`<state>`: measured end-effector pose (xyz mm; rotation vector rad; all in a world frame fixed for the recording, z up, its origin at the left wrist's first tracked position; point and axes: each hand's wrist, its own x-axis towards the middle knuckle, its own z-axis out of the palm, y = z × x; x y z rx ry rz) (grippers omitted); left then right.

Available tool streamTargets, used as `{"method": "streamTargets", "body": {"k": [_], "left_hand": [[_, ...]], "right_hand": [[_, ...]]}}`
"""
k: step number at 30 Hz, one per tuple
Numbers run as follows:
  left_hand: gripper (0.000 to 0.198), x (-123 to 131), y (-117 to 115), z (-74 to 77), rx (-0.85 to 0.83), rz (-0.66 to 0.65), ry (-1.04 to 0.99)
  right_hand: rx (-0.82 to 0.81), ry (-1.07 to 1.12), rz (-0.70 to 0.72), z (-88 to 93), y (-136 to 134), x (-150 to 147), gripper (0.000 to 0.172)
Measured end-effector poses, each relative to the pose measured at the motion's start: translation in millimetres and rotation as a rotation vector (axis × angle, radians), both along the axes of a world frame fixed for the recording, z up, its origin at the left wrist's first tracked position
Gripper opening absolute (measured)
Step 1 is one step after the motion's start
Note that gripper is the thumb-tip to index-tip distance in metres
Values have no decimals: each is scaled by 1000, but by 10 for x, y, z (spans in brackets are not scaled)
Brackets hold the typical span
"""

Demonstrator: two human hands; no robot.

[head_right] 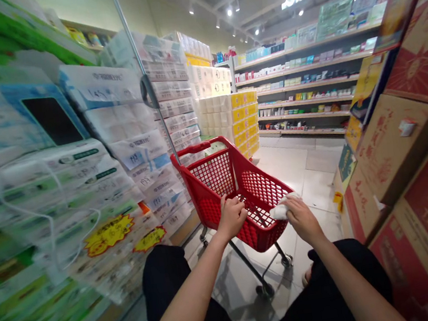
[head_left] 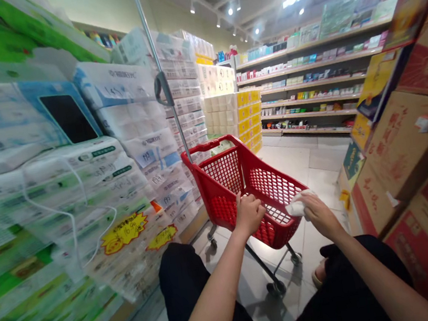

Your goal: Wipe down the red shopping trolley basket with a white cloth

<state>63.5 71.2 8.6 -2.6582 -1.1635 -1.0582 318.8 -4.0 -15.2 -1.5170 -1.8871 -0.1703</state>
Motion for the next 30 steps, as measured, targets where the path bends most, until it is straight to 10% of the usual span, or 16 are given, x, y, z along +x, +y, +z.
{"method": "streamTargets", "body": {"k": [8,13,19,30], "left_hand": [[16,-62,-10,-12,12,48,-30],[20,-164,21,-6,-29,-43,-26],[21,-157,30,-16,-57,-92,-36],[27,-529,225,-25,-90,-163,-35]], "right_hand": [[53,-174,-89,95,-384,-1201,28],[-23,-202,96,82,-198,-743,30],[5,-231,5,22,146,4,34],[105,-149,-112,-45,-54,-545,28]]}}
